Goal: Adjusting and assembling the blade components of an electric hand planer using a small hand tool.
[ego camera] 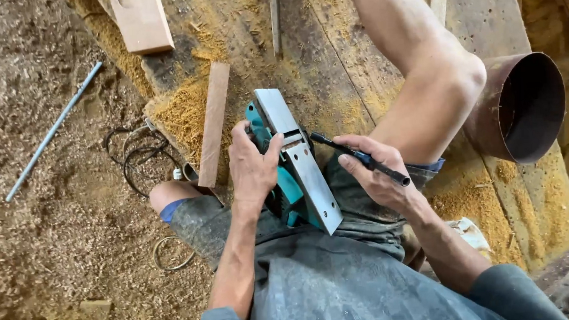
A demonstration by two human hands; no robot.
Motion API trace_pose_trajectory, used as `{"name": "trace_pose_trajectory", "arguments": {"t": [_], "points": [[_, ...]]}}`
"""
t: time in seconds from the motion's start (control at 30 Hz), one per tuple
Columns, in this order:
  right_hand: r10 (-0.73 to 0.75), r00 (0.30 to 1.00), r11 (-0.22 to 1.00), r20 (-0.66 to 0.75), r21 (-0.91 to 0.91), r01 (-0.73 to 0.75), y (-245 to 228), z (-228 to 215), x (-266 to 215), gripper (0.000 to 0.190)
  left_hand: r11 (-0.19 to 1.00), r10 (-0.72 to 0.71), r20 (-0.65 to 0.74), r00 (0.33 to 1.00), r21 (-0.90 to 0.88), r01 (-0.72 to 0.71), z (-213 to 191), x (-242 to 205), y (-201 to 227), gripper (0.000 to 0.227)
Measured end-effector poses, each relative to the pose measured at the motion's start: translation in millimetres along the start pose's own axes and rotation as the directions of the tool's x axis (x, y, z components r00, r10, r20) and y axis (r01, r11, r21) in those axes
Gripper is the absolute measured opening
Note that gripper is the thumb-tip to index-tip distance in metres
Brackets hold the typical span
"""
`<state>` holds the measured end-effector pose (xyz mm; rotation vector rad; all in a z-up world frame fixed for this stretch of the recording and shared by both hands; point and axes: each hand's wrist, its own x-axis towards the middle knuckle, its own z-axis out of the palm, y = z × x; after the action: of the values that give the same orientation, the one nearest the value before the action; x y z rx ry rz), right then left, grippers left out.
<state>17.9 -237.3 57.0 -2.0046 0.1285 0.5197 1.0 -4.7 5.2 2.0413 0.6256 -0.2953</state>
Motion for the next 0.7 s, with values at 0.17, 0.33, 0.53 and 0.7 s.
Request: {"name": "trace_pose_trajectory", "arguments": {"t": [0.17,0.33,0.53,0.7], "points": [[0.003,0.999,0.999,0.033,0.047,-0.005,-2.1,-1.1,-4.0,0.028,0.995,-0.085,0.033,0.996,0.049,0.084,-1.4,4.0,6.4,0.087],[-0.015,0.999,0.998,0.052,0.064,0.012,3.7,1.7,-4.6,0.029,0.994,-0.1,0.052,0.994,0.045,0.097,-1.0,4.3,1.9,0.087],[-0.048,0.997,0.997,0.061,0.068,0.044,3.7,2.6,-2.5,0.029,0.989,-0.14,0.054,0.989,0.059,0.137,-4.8,2.5,14.9,0.079],[-0.069,0.996,0.996,0.056,0.061,0.065,-3.0,0.9,-0.3,0.028,0.993,-0.084,0.061,0.995,0.084,0.079,-3.3,5.5,14.0,0.095]]}}
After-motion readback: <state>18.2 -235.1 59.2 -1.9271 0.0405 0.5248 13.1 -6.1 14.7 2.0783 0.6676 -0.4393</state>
